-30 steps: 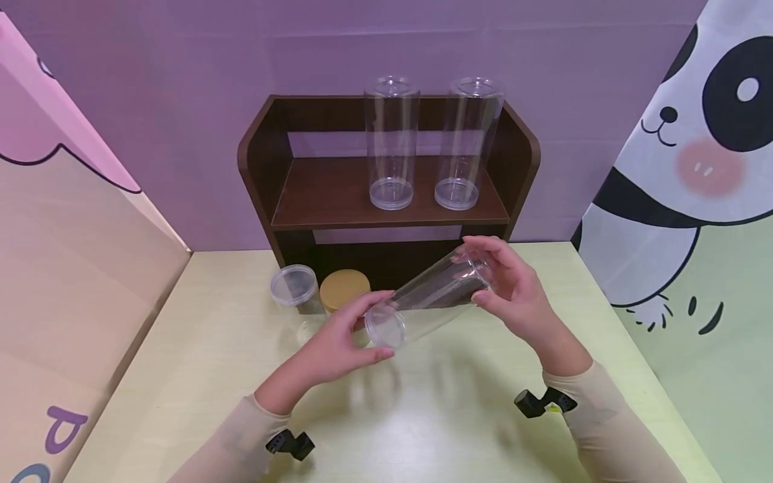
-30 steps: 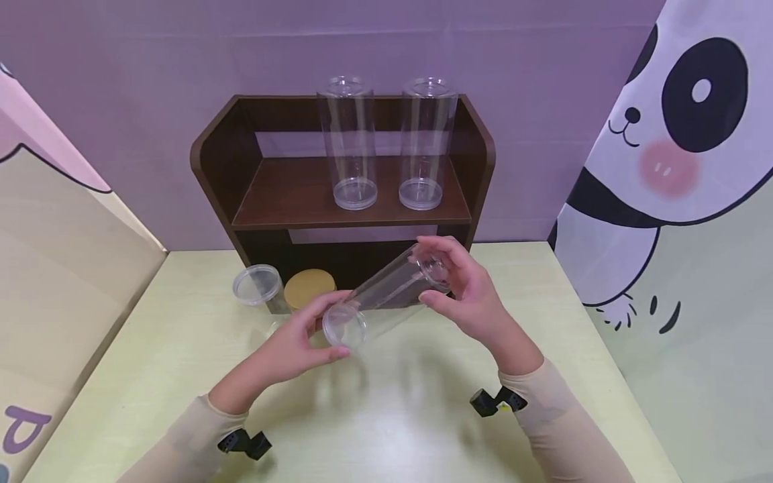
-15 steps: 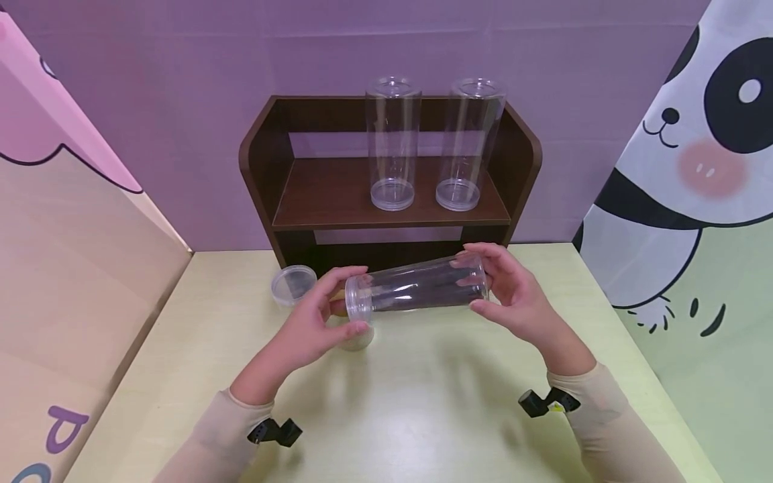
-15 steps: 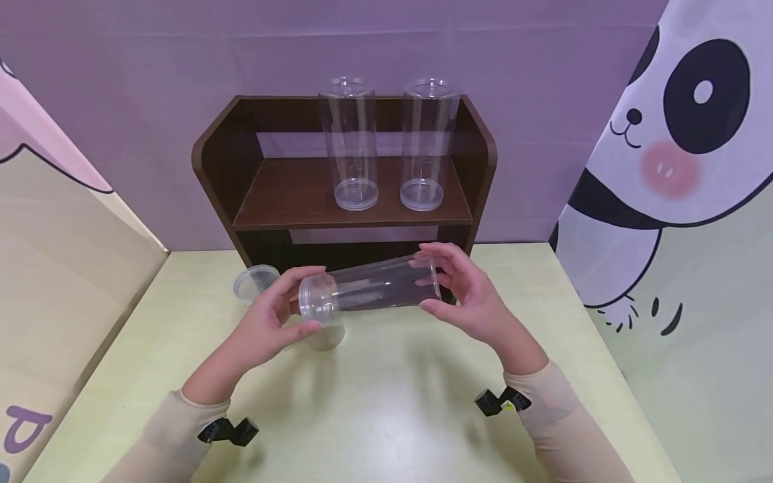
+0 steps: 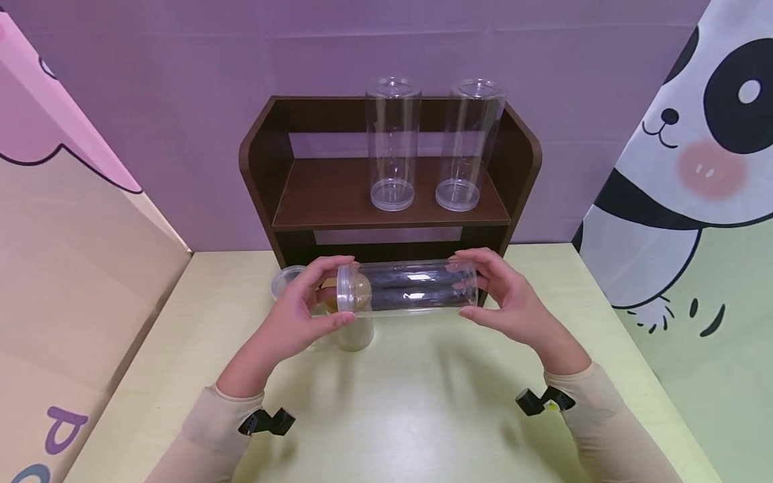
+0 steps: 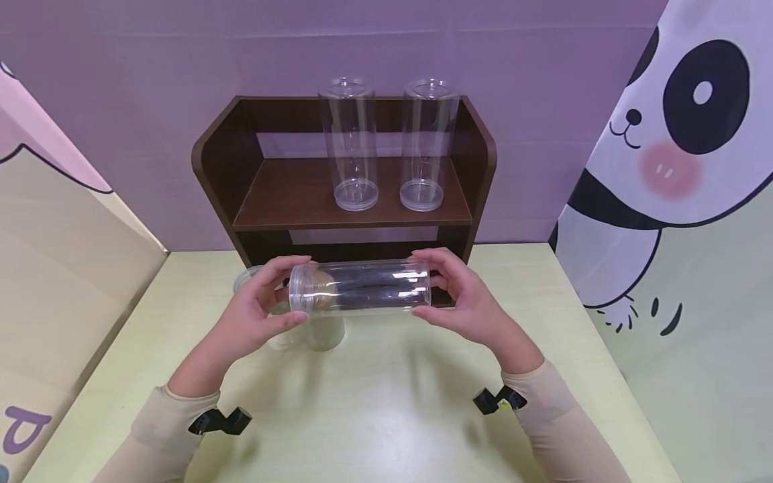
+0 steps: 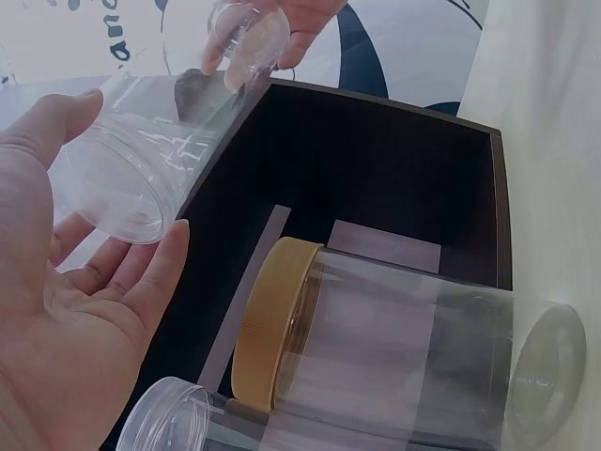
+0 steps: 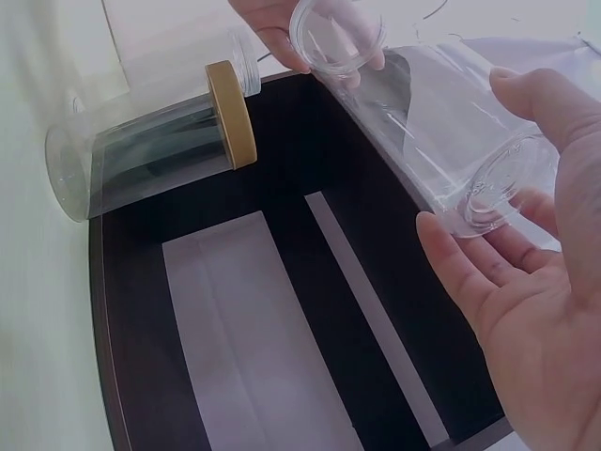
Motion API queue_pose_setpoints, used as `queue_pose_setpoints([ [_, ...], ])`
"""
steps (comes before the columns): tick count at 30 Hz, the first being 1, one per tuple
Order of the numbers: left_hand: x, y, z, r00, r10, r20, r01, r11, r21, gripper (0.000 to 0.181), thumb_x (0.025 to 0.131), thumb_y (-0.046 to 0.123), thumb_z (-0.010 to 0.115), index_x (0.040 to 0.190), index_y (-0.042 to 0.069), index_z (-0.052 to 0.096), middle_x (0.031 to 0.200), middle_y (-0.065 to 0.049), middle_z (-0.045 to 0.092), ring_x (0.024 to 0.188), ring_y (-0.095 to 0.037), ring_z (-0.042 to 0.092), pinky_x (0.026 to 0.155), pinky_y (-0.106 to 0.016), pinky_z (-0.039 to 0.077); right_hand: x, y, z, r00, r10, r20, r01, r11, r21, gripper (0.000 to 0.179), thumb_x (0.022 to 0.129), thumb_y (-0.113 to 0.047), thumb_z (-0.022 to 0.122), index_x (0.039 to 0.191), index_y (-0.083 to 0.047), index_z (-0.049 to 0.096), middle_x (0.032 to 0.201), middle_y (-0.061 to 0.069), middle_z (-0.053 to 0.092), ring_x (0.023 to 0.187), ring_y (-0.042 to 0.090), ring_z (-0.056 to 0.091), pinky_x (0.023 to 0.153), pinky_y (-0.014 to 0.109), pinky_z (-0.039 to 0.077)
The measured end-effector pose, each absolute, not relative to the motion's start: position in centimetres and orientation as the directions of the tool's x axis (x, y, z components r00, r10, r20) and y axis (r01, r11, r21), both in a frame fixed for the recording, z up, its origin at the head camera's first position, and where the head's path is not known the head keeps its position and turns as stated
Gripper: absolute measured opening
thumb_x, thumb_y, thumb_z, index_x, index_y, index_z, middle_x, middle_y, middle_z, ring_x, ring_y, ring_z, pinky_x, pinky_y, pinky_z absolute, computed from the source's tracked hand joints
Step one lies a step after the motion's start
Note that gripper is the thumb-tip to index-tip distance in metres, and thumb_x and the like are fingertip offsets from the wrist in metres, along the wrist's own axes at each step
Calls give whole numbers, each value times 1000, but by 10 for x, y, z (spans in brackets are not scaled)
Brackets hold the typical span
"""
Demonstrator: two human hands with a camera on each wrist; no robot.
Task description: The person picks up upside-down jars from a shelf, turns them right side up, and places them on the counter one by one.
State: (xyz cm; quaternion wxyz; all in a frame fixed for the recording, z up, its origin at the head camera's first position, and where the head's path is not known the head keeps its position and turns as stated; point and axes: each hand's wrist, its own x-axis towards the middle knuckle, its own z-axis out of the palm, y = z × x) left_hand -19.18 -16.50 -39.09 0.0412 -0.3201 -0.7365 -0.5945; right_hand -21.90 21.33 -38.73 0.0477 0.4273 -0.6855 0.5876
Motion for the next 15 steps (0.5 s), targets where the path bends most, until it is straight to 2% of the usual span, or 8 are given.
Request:
queue_pose_setpoints([
  [4, -191, -165, -391, -791, 421, 443, 524, 93, 847, 78, 91, -9, 85, 159, 7, 50, 157, -8, 58, 133, -27, 62, 105, -33, 61, -219, 214, -388, -631, -533, 563, -643, -46, -764, 80, 79, 30, 78, 151, 11, 49, 148, 17, 59, 135, 26, 61, 110, 34, 58],
  [11, -193, -166, -390, -793, 409, 452, 522, 74, 850, 81, 89, -13, 85, 160, 2, 48, 157, -13, 56, 136, -26, 60, 111, -32, 57, -218, 215, -391, -658, -545, 519, -627, 15, -779, 77, 81, 26, 81, 150, 7, 50, 147, 20, 59, 132, 23, 63, 112, 31, 56],
  [15, -194, -164, -387, -804, 370, 465, 517, 50, 854, 81, 88, -9, 88, 159, 1, 51, 157, -14, 55, 140, -24, 57, 115, -31, 54, -216, 215, -398, -678, -550, 487, -612, 56, -789, 76, 82, 22, 84, 150, 4, 52, 148, 20, 59, 136, 21, 61, 113, 29, 54],
])
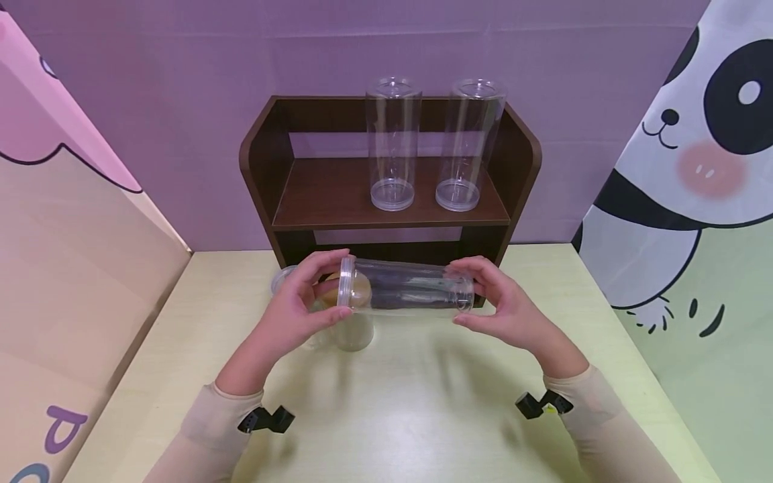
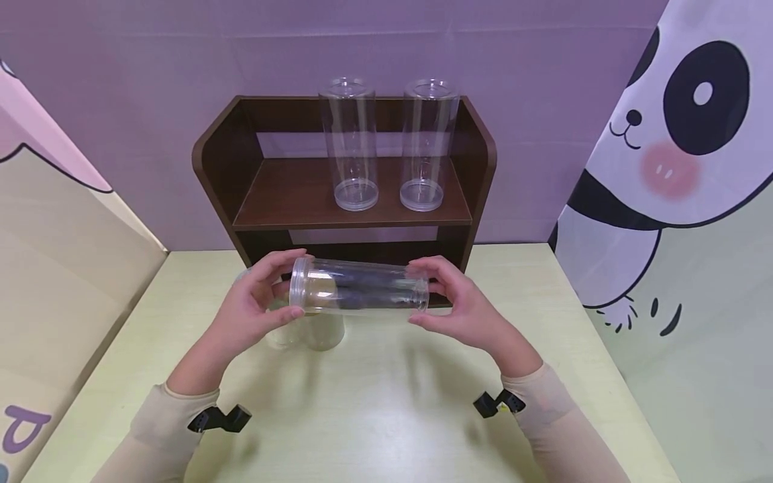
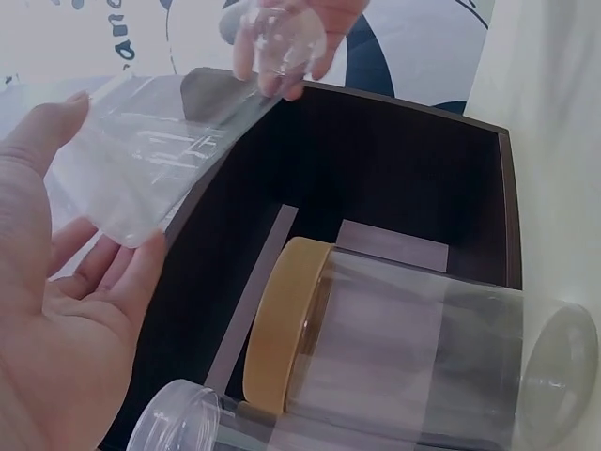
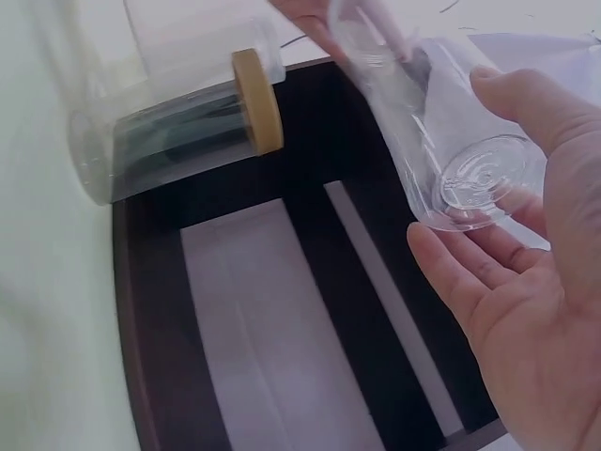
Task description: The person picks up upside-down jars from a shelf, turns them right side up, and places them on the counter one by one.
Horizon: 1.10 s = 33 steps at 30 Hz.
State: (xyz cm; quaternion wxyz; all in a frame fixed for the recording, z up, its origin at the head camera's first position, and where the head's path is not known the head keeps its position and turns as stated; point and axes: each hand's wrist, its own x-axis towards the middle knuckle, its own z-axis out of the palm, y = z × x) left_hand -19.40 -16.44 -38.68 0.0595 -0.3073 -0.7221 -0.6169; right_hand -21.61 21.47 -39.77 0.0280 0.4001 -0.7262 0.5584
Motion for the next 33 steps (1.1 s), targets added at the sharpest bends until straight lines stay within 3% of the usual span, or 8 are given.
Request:
queue_pose_setpoints([
  [6, -197, -158, -379, -807, 301, 508, 526, -24, 850, 76, 90, 4, 92, 156, -2, 56, 155, -13, 55, 140, -27, 57, 116, -31, 53, -212, 210, -412, -694, -566, 444, -587, 89, -804, 74, 86, 15, 86, 151, 1, 53, 149, 21, 60, 138, 17, 62, 115, 27, 52],
  [14, -202, -145, -368, -777, 296, 556, 563, -67, 823, 75, 89, 5, 94, 154, -1, 59, 154, -14, 57, 139, -32, 57, 117, -33, 52, -208, 202, -429, -733, -571, 371, -528, 133, -839, 73, 89, 8, 87, 153, 1, 51, 148, 18, 61, 134, 17, 64, 115, 26, 51],
  [22, -207, -131, -357, -728, 343, 594, 598, -107, 794, 74, 89, 14, 96, 152, -4, 61, 152, -16, 59, 137, -31, 58, 116, -33, 53, -208, 191, -440, -710, -596, 374, -523, 92, -847, 72, 88, 10, 87, 150, 6, 49, 145, 23, 62, 132, 38, 66, 116, 32, 53],
  [27, -210, -122, -353, -700, 382, 604, 619, -98, 779, 72, 90, 15, 95, 152, 1, 62, 150, -13, 62, 135, -32, 61, 115, -34, 54, -208, 185, -446, -708, -606, 364, -517, 91, -851, 70, 89, 8, 88, 149, 2, 52, 141, 19, 65, 133, 36, 66, 118, 32, 52],
  [33, -213, -112, -351, -695, 426, 579, 621, -50, 782, 70, 91, 5, 92, 154, 5, 61, 151, -7, 62, 133, -29, 62, 117, -36, 52, -210, 179, -453, -700, -622, 350, -500, 76, -863, 66, 90, 3, 89, 146, 0, 55, 139, 22, 65, 133, 43, 64, 120, 34, 50],
])
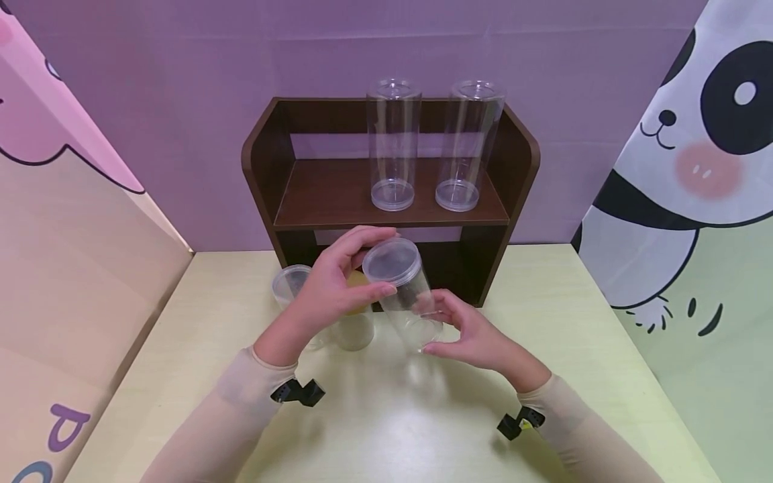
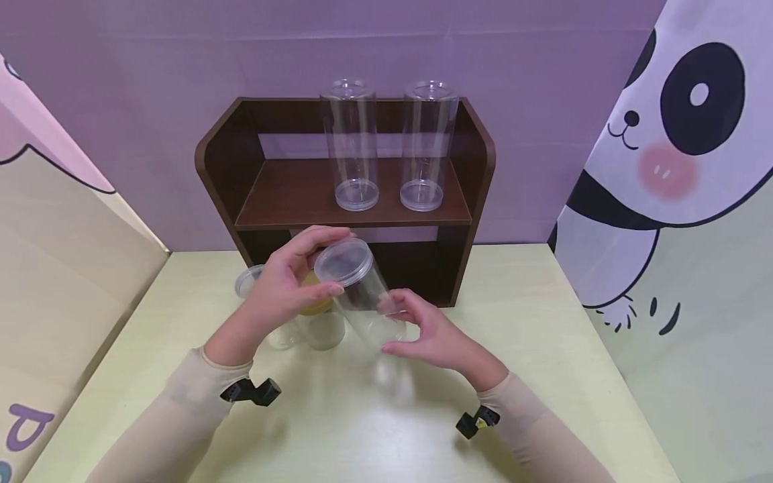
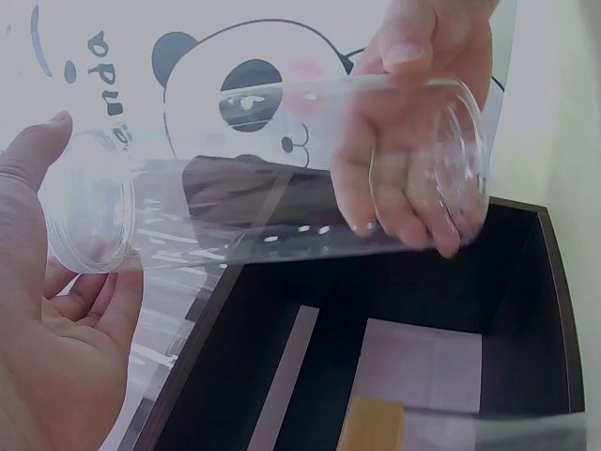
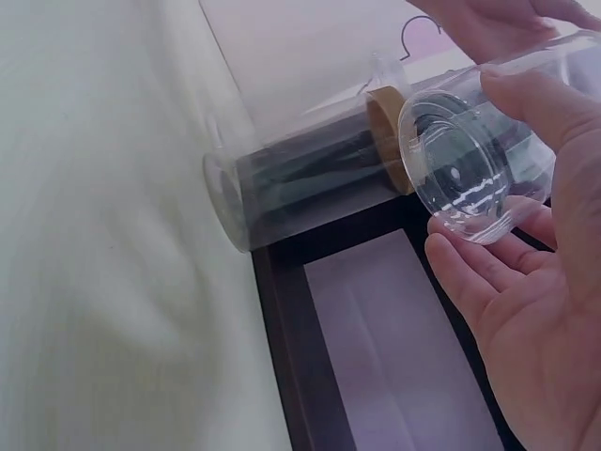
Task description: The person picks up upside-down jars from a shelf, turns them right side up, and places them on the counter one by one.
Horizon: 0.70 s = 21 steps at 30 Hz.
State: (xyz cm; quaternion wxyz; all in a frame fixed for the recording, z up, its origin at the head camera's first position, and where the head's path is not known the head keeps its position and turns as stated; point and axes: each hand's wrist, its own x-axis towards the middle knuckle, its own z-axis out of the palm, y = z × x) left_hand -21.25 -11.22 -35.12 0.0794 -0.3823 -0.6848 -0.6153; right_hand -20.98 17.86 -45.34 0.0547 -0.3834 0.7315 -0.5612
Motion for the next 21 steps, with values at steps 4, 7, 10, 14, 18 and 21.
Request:
queue_pose_setpoints([
  [4, -212, -105, -352, -700, 449, 556, 619, -7, 785, 73, 89, 1, 93, 154, 8, 61, 151, -3, 62, 135, -24, 61, 121, -39, 49, -211, 175, -460, -699, -635, 328, -484, 83, -871, 64, 91, 1, 89, 145, 0, 54, 141, 26, 65, 135, 41, 64, 120, 36, 50],
  [7, -212, -100, -353, -698, 468, 543, 617, 7, 787, 72, 90, 8, 94, 154, 10, 62, 151, 0, 62, 138, -22, 60, 123, -41, 47, -210, 172, -464, -706, -639, 305, -461, 88, -883, 67, 91, 0, 89, 147, -2, 53, 143, 23, 65, 136, 37, 65, 120, 46, 51],
  [10, -212, -97, -355, -690, 481, 541, 619, 4, 785, 71, 92, 28, 94, 154, 11, 62, 151, 1, 63, 140, -22, 58, 124, -41, 46, -209, 169, -465, -712, -640, 289, -441, 88, -893, 70, 90, -2, 90, 150, -5, 54, 143, 20, 65, 135, 35, 65, 120, 55, 50],
  [14, -212, -95, -356, -684, 489, 542, 623, 4, 782, 77, 92, 44, 92, 154, 11, 62, 150, 3, 63, 141, -20, 58, 126, -39, 44, -206, 166, -462, -721, -641, 264, -420, 100, -902, 71, 89, -2, 91, 149, -4, 54, 143, 19, 65, 135, 35, 64, 120, 57, 49],
  [18, -212, -95, -357, -684, 492, 538, 626, 18, 779, 72, 92, 22, 95, 154, 9, 62, 150, 3, 63, 141, -20, 58, 126, -38, 44, -205, 165, -460, -728, -636, 256, -417, 113, -902, 73, 89, -3, 92, 150, -6, 54, 145, 17, 64, 136, 33, 64, 120, 61, 48],
  [21, -212, -95, -357, -683, 502, 531, 629, 34, 777, 72, 89, 6, 95, 153, 8, 63, 149, 2, 64, 137, -20, 61, 123, -38, 47, -207, 165, -460, -730, -626, 273, -431, 112, -896, 82, 88, -2, 92, 158, -8, 49, 152, 13, 60, 139, 31, 62, 120, 62, 47],
])
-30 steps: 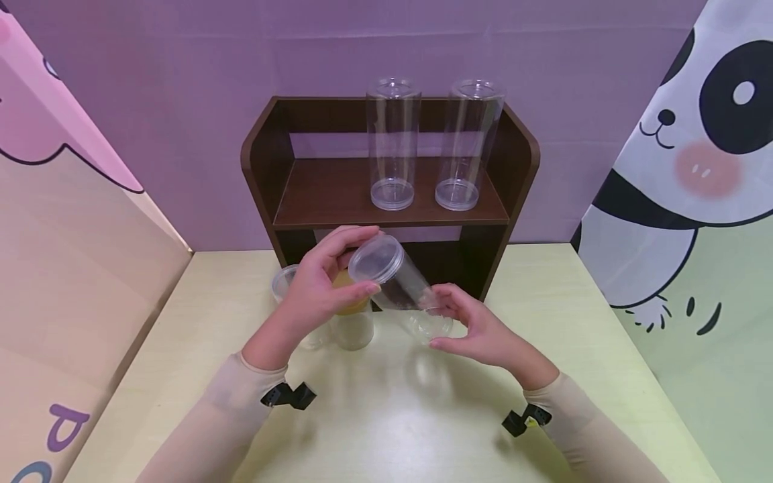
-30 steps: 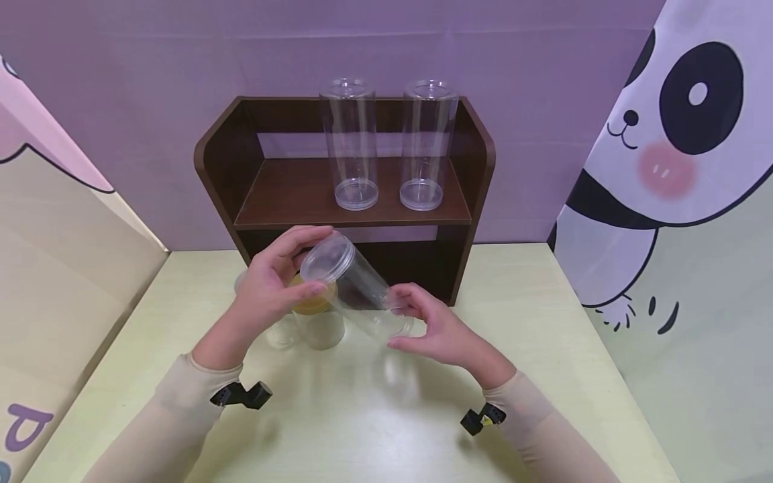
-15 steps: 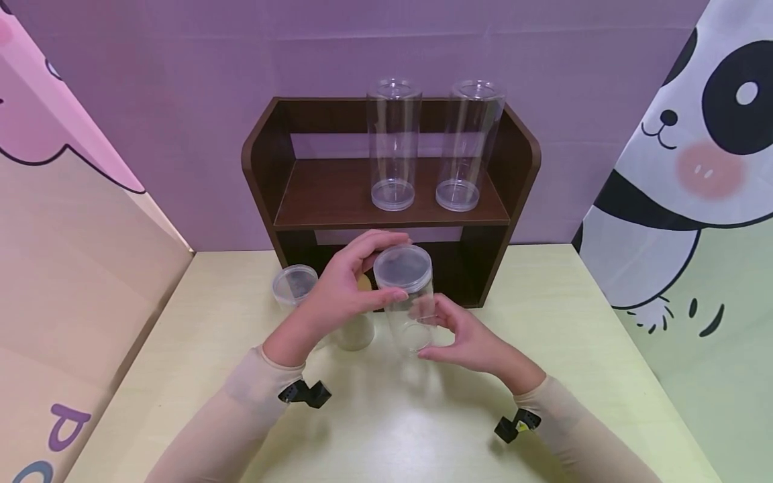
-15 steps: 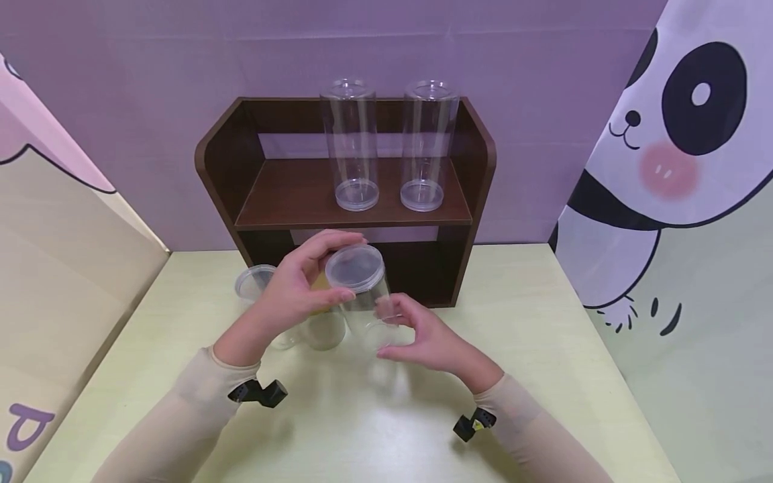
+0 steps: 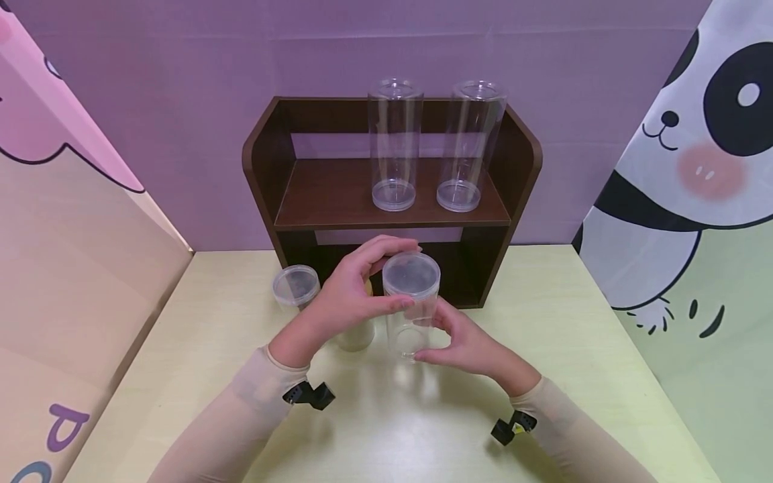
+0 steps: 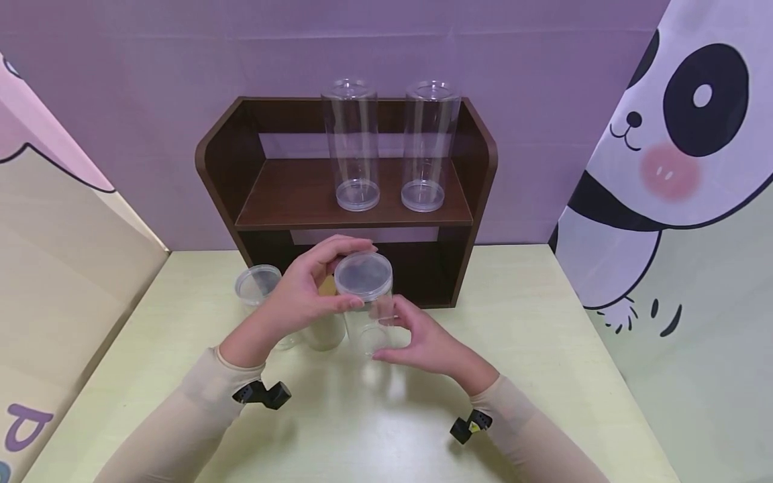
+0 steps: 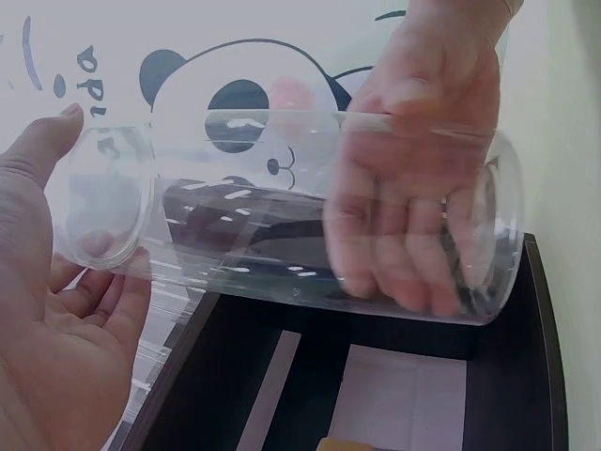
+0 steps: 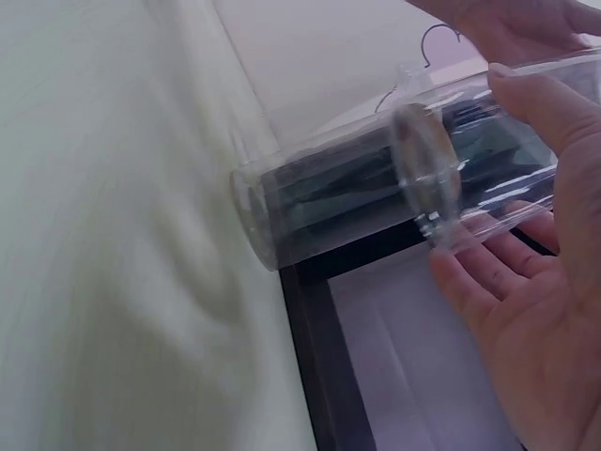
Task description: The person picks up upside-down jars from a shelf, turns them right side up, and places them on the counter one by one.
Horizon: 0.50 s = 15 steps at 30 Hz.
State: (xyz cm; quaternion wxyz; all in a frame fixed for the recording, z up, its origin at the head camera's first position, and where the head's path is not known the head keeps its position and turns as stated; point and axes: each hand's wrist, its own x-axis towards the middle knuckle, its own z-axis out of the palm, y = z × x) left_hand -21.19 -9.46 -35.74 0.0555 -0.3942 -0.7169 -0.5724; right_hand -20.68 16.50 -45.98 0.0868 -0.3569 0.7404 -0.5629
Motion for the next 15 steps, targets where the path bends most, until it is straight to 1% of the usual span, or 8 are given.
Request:
queue_pose_setpoints([
  [2, -212, -94, -359, -682, 512, 522, 628, 44, 777, 71, 87, 3, 94, 151, 8, 64, 147, 1, 65, 134, -20, 63, 121, -37, 49, -207, 166, -458, -736, -614, 285, -440, 114, -891, 87, 88, -2, 91, 162, -10, 46, 156, 10, 57, 140, 30, 60, 121, 56, 48],
  [4, -211, -93, -361, -681, 521, 515, 626, 50, 778, 71, 87, 2, 94, 150, 7, 64, 146, 0, 65, 131, -21, 64, 120, -37, 51, -207, 166, -455, -745, -598, 295, -447, 120, -887, 91, 89, 0, 90, 165, -12, 42, 158, 7, 55, 141, 27, 59, 121, 47, 49],
  [6, -211, -92, -362, -681, 525, 511, 626, 53, 778, 71, 86, 2, 95, 150, 7, 64, 145, -1, 65, 130, -21, 64, 120, -38, 51, -207, 167, -452, -755, -581, 304, -451, 125, -884, 89, 90, 2, 88, 165, -13, 42, 157, 6, 56, 141, 25, 58, 121, 38, 49],
  [11, -210, -91, -364, -678, 526, 514, 625, 44, 779, 71, 86, 0, 95, 150, 6, 64, 145, -4, 65, 130, -23, 64, 120, -42, 51, -204, 165, -443, -761, -549, 347, -460, 79, -884, 81, 91, 4, 84, 161, -7, 46, 153, 11, 59, 141, 25, 58, 120, 35, 49],
  [15, -210, -91, -366, -681, 525, 510, 615, 33, 788, 72, 85, -2, 94, 150, 5, 64, 145, -6, 65, 131, -23, 64, 120, -40, 51, -202, 163, -441, -764, -533, 364, -458, 52, -887, 77, 92, 3, 84, 159, -3, 47, 151, 13, 61, 139, 23, 60, 119, 33, 50],
])
